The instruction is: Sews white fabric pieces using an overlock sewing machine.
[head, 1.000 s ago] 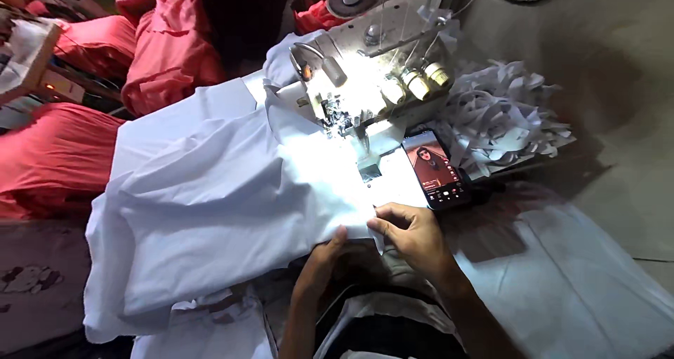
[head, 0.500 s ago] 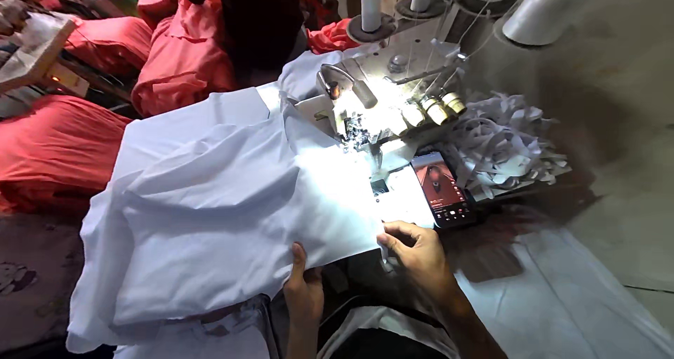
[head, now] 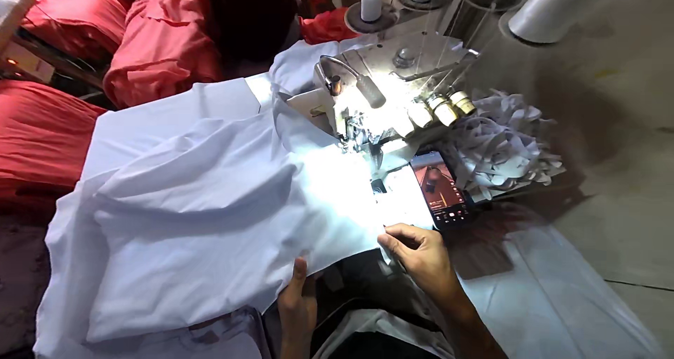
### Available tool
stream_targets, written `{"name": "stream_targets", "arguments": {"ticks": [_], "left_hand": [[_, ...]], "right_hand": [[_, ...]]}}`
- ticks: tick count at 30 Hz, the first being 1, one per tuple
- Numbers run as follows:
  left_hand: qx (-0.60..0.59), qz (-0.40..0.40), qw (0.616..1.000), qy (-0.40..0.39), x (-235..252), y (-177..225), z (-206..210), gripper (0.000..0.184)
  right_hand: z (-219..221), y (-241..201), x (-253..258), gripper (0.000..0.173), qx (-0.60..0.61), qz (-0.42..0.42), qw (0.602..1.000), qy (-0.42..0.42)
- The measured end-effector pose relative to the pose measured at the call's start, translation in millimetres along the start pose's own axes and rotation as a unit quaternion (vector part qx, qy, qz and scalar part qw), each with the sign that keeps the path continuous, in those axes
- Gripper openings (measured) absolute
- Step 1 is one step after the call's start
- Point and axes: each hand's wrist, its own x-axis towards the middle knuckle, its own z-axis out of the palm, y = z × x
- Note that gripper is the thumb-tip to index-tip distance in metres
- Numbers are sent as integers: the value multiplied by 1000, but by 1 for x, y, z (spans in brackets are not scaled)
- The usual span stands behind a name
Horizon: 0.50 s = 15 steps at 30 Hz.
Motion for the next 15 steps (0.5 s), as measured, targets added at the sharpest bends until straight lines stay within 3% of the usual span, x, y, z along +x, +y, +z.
{"name": "stream_targets", "arguments": {"ticks": [8, 11, 15], "left_hand": [[23, -9, 993, -113, 30, 25, 18, 31], [46, -23, 977, -207, 48, 33, 18, 41], [62, -84, 909, -404, 78, 40, 9, 50]], "right_hand": [[10, -19, 53, 9, 5, -49, 999, -4], [13, -22, 70, 10, -3, -78, 997, 2], [14, -25, 78, 15, -17, -85, 996, 8]]}}
